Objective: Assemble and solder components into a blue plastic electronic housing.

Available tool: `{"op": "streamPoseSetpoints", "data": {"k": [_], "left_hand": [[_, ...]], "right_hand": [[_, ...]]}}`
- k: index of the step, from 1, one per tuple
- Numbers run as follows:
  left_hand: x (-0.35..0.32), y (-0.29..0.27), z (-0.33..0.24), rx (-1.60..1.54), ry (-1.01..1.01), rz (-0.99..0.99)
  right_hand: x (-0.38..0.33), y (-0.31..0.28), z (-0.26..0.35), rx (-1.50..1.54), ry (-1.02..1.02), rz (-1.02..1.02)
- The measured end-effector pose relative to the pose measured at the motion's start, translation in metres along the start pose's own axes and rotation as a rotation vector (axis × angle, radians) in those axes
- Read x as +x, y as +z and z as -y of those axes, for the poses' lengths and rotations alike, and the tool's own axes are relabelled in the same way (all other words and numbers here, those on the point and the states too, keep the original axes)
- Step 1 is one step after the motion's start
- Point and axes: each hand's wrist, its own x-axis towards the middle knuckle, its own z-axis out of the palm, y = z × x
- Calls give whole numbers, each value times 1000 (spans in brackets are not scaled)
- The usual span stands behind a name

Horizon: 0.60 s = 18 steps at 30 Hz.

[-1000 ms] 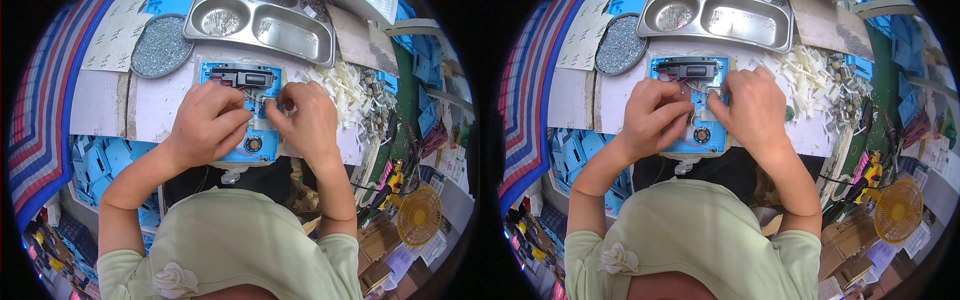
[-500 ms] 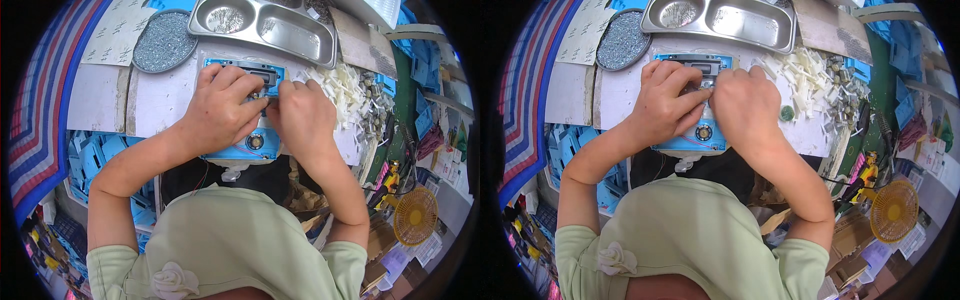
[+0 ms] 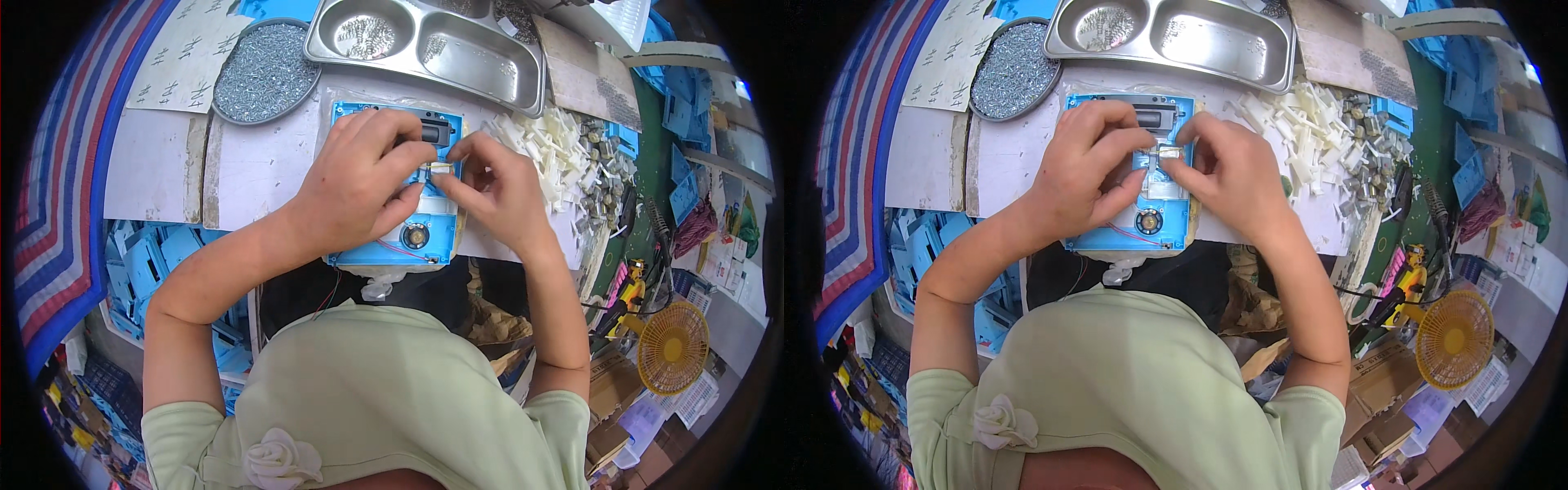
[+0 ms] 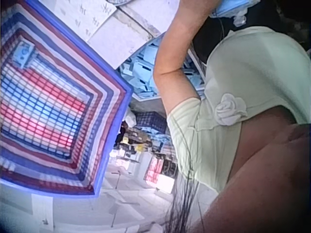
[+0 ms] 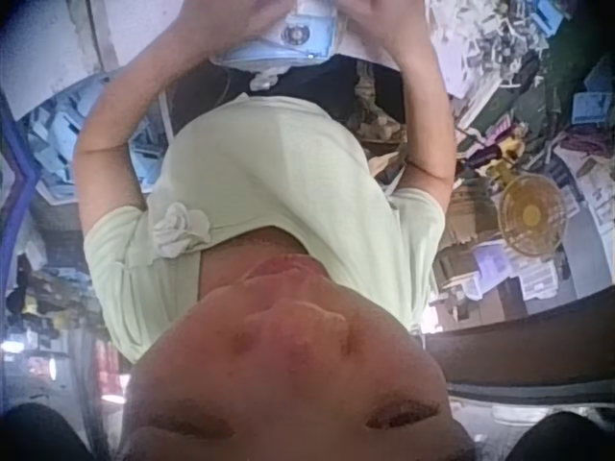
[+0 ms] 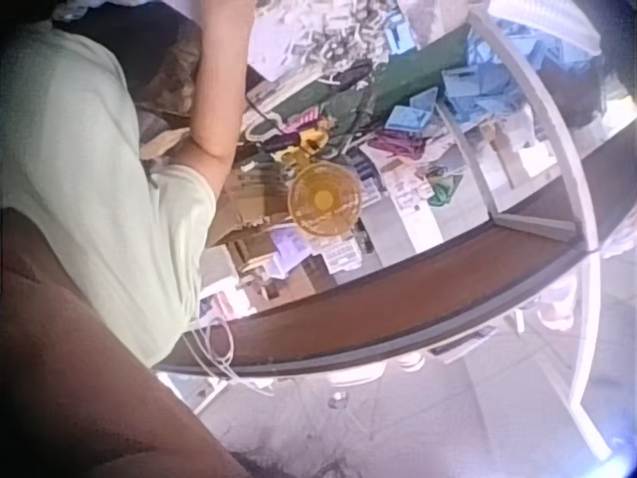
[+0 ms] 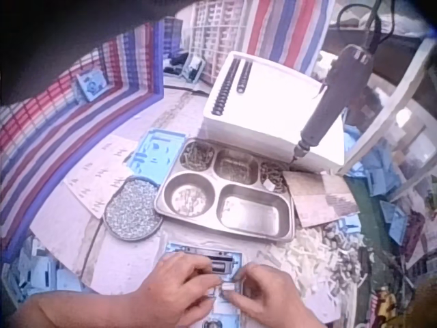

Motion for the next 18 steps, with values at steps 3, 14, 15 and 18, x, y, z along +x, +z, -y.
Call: {"op": "streamPoseSetpoints", "data": {"k": [3,14,15,18], "left_hand": [[-3,-4,-2,39,-20,30],[-1,-4,-9,373,62,160],[1,-2,-10,383,53,158],[6,3,-11,410,58,218]], "right_hand": [[-3,9,-2,5,-21,-60],[-14,45,-1,-152,49,-389],[-13,43,0,-135,9,-404],[-9,6,4,-138,109,-132]]}}
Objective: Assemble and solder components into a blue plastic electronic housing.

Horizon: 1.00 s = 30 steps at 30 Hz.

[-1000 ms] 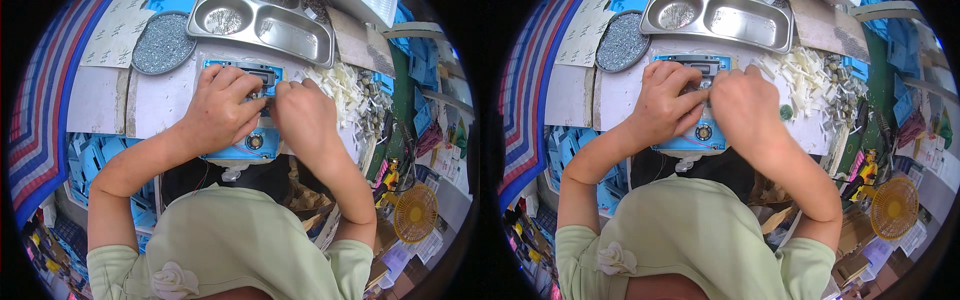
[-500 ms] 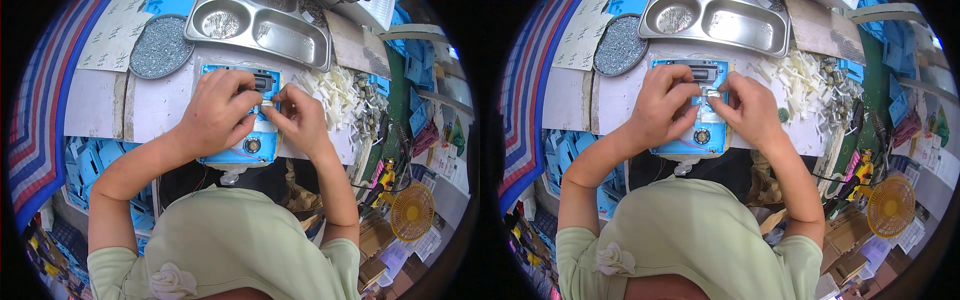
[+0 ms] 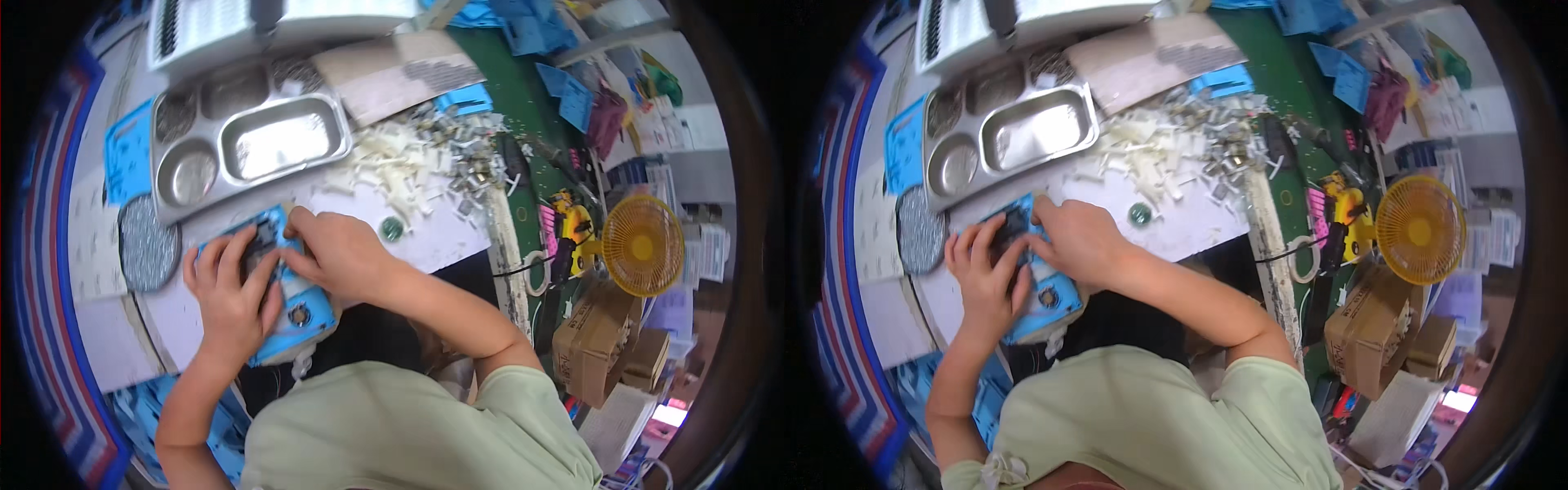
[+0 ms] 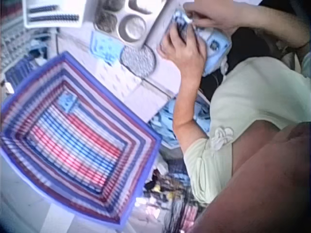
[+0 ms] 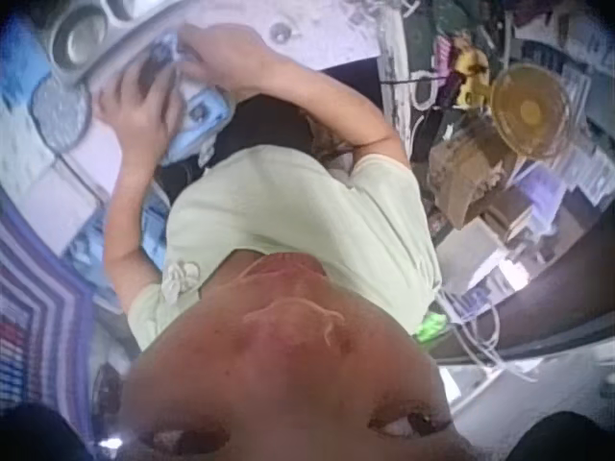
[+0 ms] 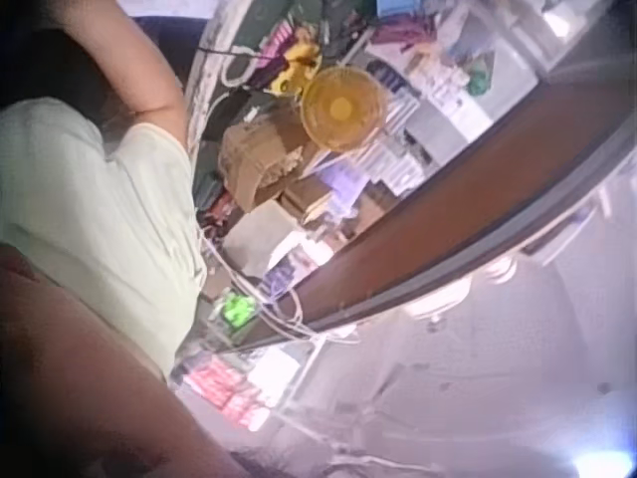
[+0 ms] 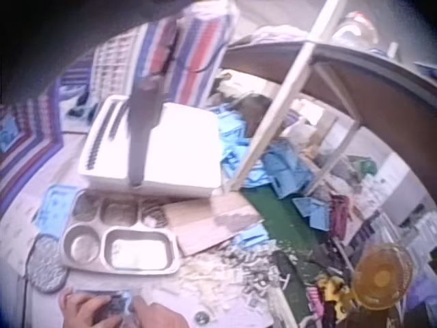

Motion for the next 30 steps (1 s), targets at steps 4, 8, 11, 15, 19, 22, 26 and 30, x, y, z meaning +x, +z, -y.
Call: {"op": "streamPoseSetpoints", "data": {"k": [4,8,11,15,19,22,26,30], "left_hand": [[-7,-6,2,77,-8,47],[0,-6,-2,46,-4,86],[2,-4,0,2,-18,110],[-4,-3,1,-1,-69,119],[-9,-5,1,12,-52,146],[-12,-5,3,19,-83,175],[3,-9,1,-24,-67,153],[-5,0,9,-50,-31,61]], "right_hand": [[66,-149,-36,-12,27,-46],[157,-345,-161,-568,499,-124],[202,-377,-278,-1089,528,-27],[235,-310,-291,-1226,62,53],[270,-300,-357,-1134,239,-128],[256,-317,-314,-906,265,-246],[212,-420,-392,-584,4,-592],[152,-530,-361,-713,176,-549]]}}
